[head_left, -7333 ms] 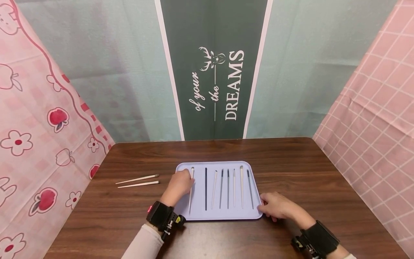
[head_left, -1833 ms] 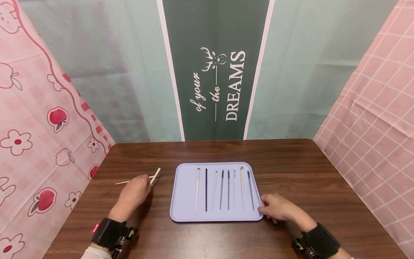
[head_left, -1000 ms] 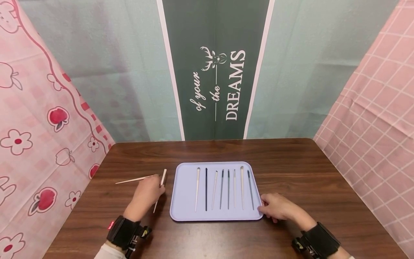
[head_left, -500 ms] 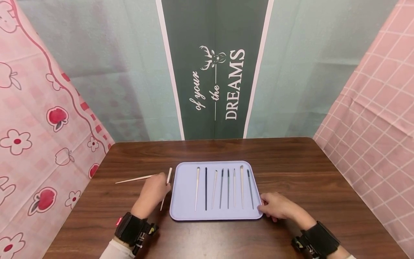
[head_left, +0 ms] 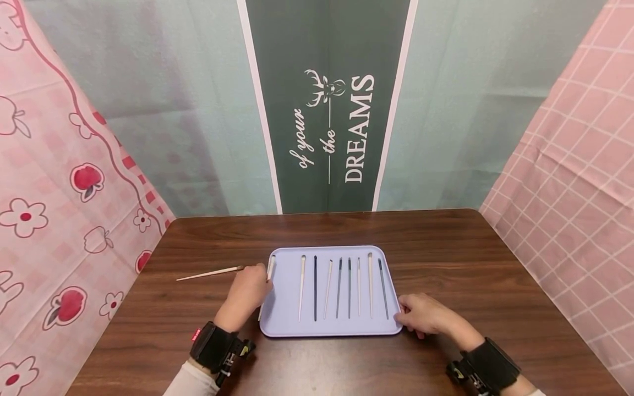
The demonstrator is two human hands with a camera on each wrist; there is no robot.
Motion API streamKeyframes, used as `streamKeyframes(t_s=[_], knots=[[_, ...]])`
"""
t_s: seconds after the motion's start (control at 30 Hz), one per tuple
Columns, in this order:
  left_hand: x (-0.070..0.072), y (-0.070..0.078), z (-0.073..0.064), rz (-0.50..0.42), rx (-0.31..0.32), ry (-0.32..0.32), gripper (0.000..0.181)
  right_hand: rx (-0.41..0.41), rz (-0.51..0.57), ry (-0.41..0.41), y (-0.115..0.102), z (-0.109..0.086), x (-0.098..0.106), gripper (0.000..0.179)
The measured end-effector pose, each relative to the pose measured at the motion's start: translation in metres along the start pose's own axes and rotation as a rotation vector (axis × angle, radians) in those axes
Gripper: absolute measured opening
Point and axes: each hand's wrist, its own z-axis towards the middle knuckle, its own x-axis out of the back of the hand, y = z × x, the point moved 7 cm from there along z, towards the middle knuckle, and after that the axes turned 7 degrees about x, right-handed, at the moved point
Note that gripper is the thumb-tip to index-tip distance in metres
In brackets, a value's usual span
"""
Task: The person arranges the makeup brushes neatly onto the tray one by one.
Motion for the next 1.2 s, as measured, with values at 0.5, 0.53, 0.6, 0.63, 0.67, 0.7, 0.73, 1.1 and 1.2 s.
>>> streamKeyframes(t_s=[0.5,0.53,0.6,0.63,0.67,0.7,0.73,1.1,1.2], knots=[[-0.012,0.023,-0.001,-0.034,0.012,0.006,0.02,0.013,0.004,0.003,0.001,0.0,-0.001,0.022],[-0.012,0.024,-0.001,-0.035,0.012,0.008,0.02,0.012,0.005,0.003,0.001,0.0,-0.001,0.022],[-0.013,0.025,0.0,-0.043,0.009,0.015,0.02,0.011,0.005,0.003,0.0,0.0,-0.001,0.022],[-0.014,0.026,0.0,-0.042,0.011,0.015,0.02,0.011,0.006,0.003,0.0,0.0,-0.001,0.022],[-0.014,0.027,0.0,-0.039,0.01,0.018,0.02,0.012,0.005,0.003,0.0,0.0,0.0,0.022],[-0.014,0.028,0.001,-0.039,0.011,0.017,0.02,0.013,0.005,0.002,0.0,0.0,0.0,0.022],[-0.014,0.029,0.001,-0.035,0.01,0.019,0.02,0.015,0.005,0.003,-0.001,0.0,0.0,0.022],[-0.024,0.034,0.007,0.03,0.005,0.015,0.02,0.021,0.001,0.013,-0.001,-0.001,0.001,0.022],[-0.027,0.034,0.006,0.039,-0.001,0.014,0.021,0.017,0.005,0.016,-0.001,-0.001,0.0,0.022]])
